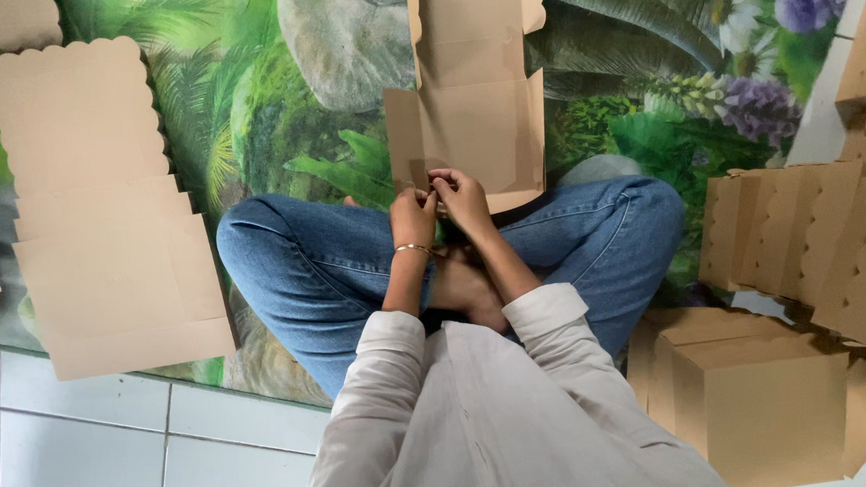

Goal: The person sits on the floor and assembles a cardboard box by folding the flaps and securing them with tape. They handle the flat cardboard piece, fold the sides, and apply tape to the seams to form the box structure.

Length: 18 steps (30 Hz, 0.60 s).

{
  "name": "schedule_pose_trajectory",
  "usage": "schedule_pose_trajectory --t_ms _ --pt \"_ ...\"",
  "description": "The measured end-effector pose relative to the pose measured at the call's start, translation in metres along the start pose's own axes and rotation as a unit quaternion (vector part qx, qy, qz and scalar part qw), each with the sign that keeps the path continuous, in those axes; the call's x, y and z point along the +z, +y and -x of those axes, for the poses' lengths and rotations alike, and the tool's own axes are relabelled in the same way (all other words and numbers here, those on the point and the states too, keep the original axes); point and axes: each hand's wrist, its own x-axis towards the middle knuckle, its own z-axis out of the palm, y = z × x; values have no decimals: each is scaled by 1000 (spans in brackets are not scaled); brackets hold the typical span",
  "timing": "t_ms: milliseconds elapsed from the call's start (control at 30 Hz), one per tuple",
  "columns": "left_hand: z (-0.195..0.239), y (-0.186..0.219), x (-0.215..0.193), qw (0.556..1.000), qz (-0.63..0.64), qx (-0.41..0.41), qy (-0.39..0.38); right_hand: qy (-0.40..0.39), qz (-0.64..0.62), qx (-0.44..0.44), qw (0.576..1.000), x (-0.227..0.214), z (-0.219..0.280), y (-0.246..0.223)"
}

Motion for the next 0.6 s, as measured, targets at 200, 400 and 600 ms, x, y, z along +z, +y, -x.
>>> schedule_pose_trajectory --t_ms 200,400,600 --pt "-6 3 -2 999 41 15 -27 -4 1 32 999 4 6 -5" --pt "-3 6 0 996 85 -37 -11 -1 -7 26 1000 6 7 -5" --pt "-7 10 4 983 167 -41 -64 14 -32 26 999 2 9 -10"
